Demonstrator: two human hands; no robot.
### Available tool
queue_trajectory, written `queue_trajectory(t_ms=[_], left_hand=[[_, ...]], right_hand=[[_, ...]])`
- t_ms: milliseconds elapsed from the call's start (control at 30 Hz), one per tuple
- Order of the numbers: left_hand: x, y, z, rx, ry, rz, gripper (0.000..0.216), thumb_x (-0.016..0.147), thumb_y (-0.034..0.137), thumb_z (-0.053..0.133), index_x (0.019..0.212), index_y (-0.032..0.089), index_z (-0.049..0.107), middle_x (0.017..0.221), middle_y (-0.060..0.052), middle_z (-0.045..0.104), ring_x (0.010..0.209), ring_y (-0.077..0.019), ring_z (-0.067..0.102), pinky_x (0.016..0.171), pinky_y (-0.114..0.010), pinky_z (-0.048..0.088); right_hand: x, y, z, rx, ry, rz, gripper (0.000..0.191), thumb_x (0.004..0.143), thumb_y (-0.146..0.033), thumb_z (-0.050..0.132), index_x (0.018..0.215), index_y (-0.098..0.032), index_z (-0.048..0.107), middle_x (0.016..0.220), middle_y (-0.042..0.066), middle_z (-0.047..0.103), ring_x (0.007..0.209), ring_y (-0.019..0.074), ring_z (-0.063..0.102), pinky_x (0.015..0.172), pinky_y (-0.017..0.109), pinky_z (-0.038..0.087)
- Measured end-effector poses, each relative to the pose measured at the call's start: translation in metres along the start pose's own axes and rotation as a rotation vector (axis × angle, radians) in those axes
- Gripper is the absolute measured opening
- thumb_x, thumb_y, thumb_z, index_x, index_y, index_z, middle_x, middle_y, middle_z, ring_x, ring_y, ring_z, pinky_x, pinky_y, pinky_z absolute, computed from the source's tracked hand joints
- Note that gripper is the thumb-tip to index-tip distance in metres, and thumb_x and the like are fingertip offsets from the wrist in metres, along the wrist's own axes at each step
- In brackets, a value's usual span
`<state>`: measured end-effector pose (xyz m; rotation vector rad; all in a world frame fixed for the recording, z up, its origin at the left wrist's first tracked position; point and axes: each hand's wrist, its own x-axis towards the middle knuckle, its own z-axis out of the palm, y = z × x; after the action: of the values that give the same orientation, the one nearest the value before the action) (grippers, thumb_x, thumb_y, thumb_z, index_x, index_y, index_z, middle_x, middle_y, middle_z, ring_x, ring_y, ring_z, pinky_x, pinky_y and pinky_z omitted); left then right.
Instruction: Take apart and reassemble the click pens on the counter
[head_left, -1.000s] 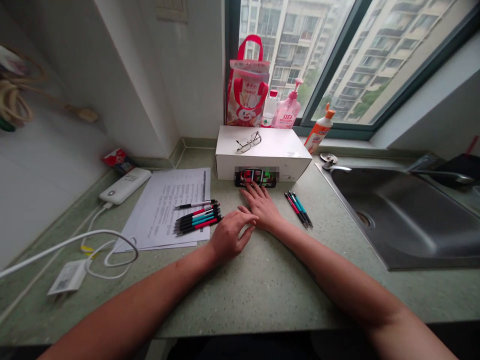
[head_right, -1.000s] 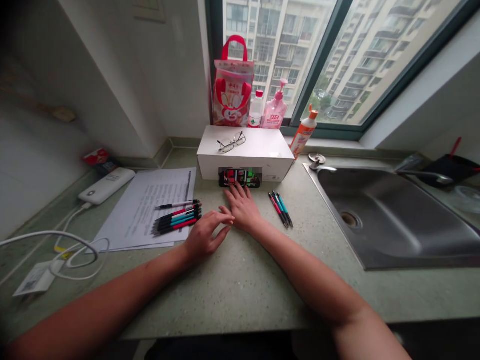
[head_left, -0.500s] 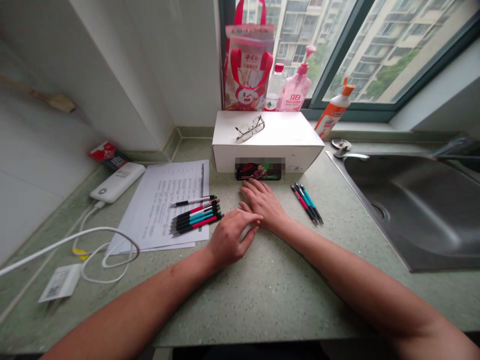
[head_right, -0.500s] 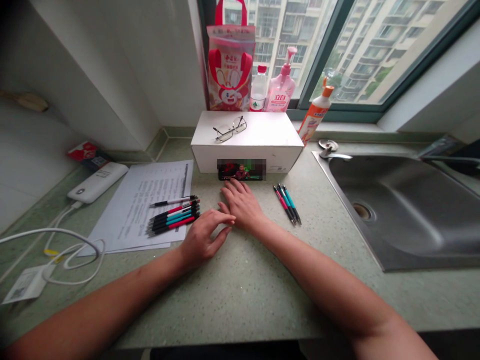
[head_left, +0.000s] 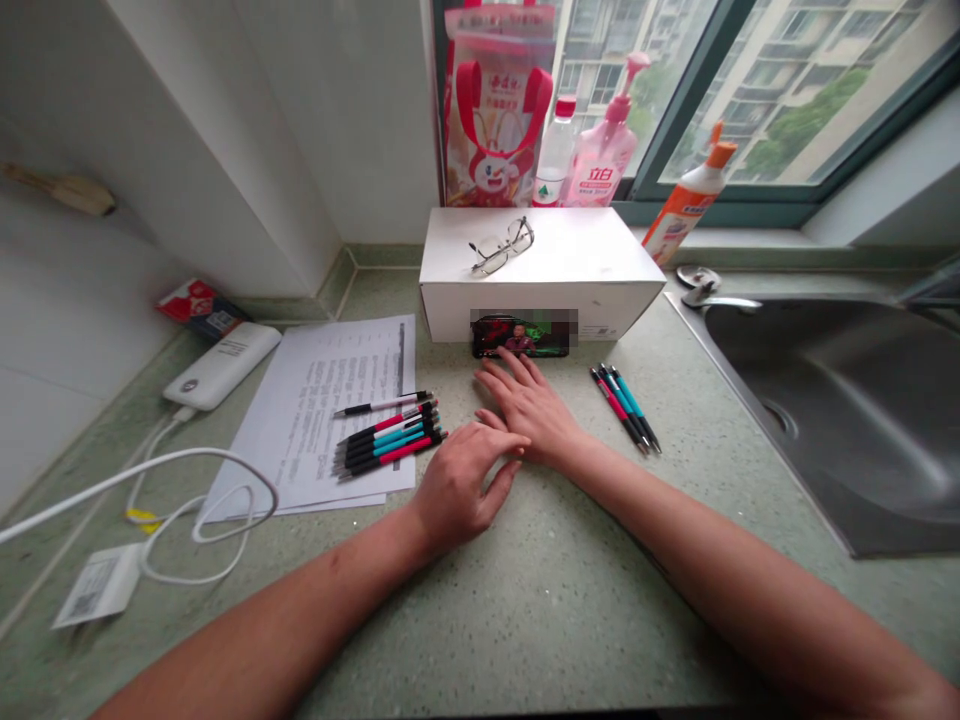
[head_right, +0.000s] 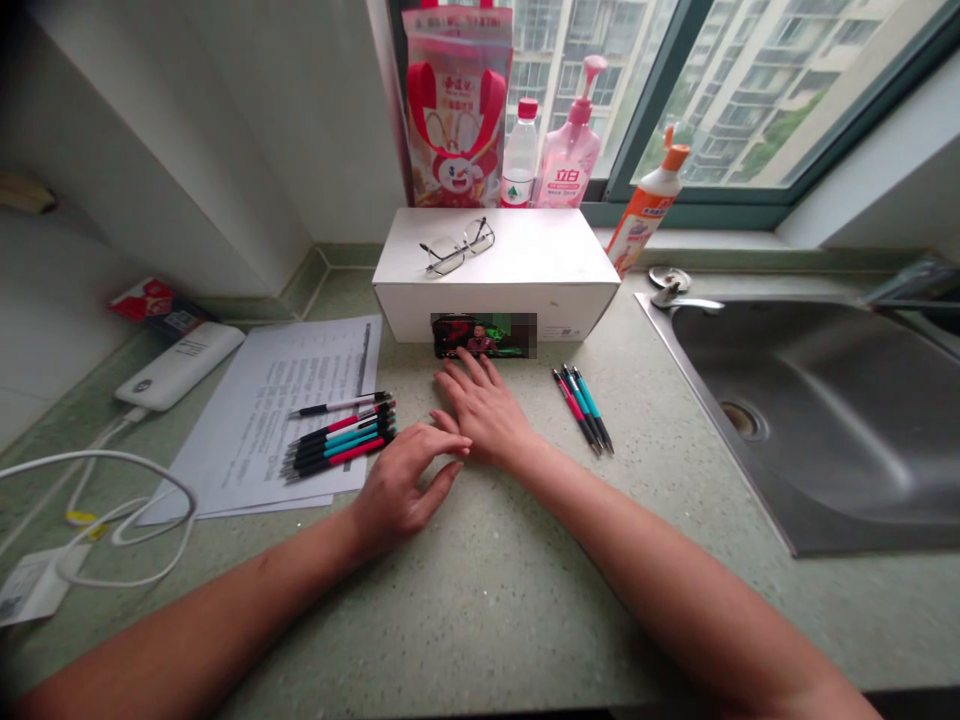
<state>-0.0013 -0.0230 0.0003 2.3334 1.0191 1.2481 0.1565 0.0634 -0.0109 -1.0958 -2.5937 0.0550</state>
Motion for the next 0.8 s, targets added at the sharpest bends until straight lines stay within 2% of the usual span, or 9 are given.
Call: queue_trajectory(t_ms=[533,800], left_hand=[[-0.0003,-0.0001,0.0007,-0.002,-0.002,-0.009,0.022,0.094,0.013,0.058,0.115,0.017,0.059,0.102,-0.009,0.073,0.096,-0.0226,0.067,0.088,-0.041,0.053],[-0.0003,0.0007,-0.0009,0.012,0.002,-0.014,0.020,0.095,0.015,0.057,0.115,0.018,0.060,0.100,-0.008,0.073,0.094,-0.0218,0.067,0.085,-0.040,0.054]], right_hand=[[0.0026,0.0027,0.0032,0.004,-0.060,0.040,0.063,0.099,-0.046,0.052,0.151,-0.010,0.044,0.159,0.016,0.039,0.153,0.0349,0.019,0.124,0.054,0.019],[0.0007,0.0037,0.0007,0.016,0.027,-0.060,0.053,0.100,-0.038,0.050,0.144,-0.009,0.050,0.154,0.016,0.047,0.153,0.0308,0.022,0.124,0.053,0.020]])
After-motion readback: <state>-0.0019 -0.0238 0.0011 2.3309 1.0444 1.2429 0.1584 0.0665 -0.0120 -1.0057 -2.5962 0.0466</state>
